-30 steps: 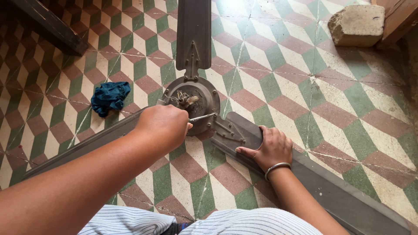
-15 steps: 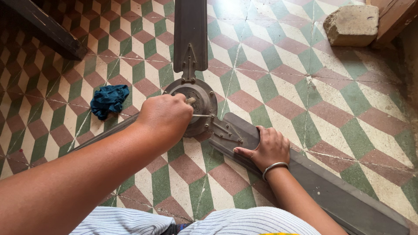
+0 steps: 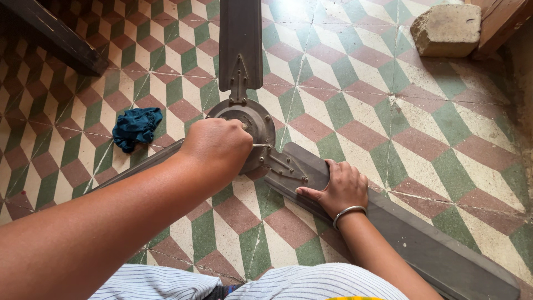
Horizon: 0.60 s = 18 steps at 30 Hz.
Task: The person uses a screwdriver to loosen and remove screws from the mounting brackets of a ceiling fan lying on the floor. They remove one fan blade from the central hub and set it aside, leaving the remaining two blades attached.
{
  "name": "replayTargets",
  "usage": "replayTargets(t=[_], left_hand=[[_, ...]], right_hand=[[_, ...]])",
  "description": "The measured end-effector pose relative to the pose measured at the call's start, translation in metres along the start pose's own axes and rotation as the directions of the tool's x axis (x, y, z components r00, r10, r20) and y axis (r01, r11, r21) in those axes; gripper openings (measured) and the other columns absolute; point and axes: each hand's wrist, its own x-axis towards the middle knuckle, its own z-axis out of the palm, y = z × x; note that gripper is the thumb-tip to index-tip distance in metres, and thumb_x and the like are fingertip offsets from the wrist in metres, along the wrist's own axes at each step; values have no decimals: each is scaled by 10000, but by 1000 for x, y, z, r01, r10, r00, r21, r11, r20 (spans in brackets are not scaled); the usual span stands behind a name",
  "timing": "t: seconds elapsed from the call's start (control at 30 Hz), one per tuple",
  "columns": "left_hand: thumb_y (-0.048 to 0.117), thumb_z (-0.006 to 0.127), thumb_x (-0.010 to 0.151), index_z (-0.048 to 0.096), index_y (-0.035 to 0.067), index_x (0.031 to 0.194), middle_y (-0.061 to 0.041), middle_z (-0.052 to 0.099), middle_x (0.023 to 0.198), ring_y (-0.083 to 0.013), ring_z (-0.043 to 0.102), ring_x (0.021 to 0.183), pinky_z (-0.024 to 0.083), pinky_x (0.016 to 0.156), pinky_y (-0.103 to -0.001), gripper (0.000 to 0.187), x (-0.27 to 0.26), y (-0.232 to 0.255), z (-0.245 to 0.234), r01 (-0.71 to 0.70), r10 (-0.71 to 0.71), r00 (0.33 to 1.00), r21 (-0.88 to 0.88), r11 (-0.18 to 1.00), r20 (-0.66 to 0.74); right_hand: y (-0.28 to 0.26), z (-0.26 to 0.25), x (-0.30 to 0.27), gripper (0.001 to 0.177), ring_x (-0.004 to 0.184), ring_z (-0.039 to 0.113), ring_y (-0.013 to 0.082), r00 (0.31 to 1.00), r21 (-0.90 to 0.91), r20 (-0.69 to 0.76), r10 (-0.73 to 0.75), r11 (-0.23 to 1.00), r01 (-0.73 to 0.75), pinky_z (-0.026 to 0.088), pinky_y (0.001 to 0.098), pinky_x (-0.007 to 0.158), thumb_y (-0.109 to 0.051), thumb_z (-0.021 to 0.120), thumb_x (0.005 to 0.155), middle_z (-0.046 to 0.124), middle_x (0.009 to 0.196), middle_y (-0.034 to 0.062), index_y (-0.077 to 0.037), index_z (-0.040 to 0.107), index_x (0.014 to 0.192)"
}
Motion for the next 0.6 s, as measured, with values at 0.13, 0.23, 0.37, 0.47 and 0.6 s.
replayTargets(t=[0.13,0.23,0.37,0.47,0.6], left_hand=[[140,740,796,793,145,791,-83,755,861,-262,760,844,607,633,-355,53,4,4,-1,3,-4,1000,37,999,24],[139,738,810,793,149,786,-82,759,826,-245,766,810,605,613,-344,61,7,4,-3,-2,-1,999,66,998,44],[118,751,780,793,153,764,-77,761,811,-241,762,786,598,600,-343,57,11,3,-6,-6,3,999,90,996,32],[112,760,764,789,155,759,-72,760,813,-240,756,788,599,594,-345,53,11,1,-7,-7,3,999,101,995,42],[111,749,792,786,152,765,-65,761,818,-226,761,783,608,588,-335,61,10,2,-9,-1,-10,996,122,993,87]], right_hand=[[0,0,-1,1167,1104,594,235,1000,-4,12,-4,1000,4,424,439,991,-961,631,518,627,1148,65,-184,557,1384],[-1,-1,-2,1169,1094,593,232,1000,-18,3,-8,1000,8,431,427,974,-966,622,525,624,1143,60,-184,554,1391],[-1,-2,-1,1178,1085,591,225,999,-22,32,1,1000,0,437,419,955,-969,616,522,620,1135,60,-184,551,1398],[-1,-1,0,1182,1076,591,220,999,-27,46,2,1000,-1,443,413,941,-971,611,523,617,1135,60,-185,548,1403],[-1,-1,0,1190,1072,593,211,996,-45,86,13,999,-9,447,401,947,-980,600,538,615,1135,58,-186,538,1422]])
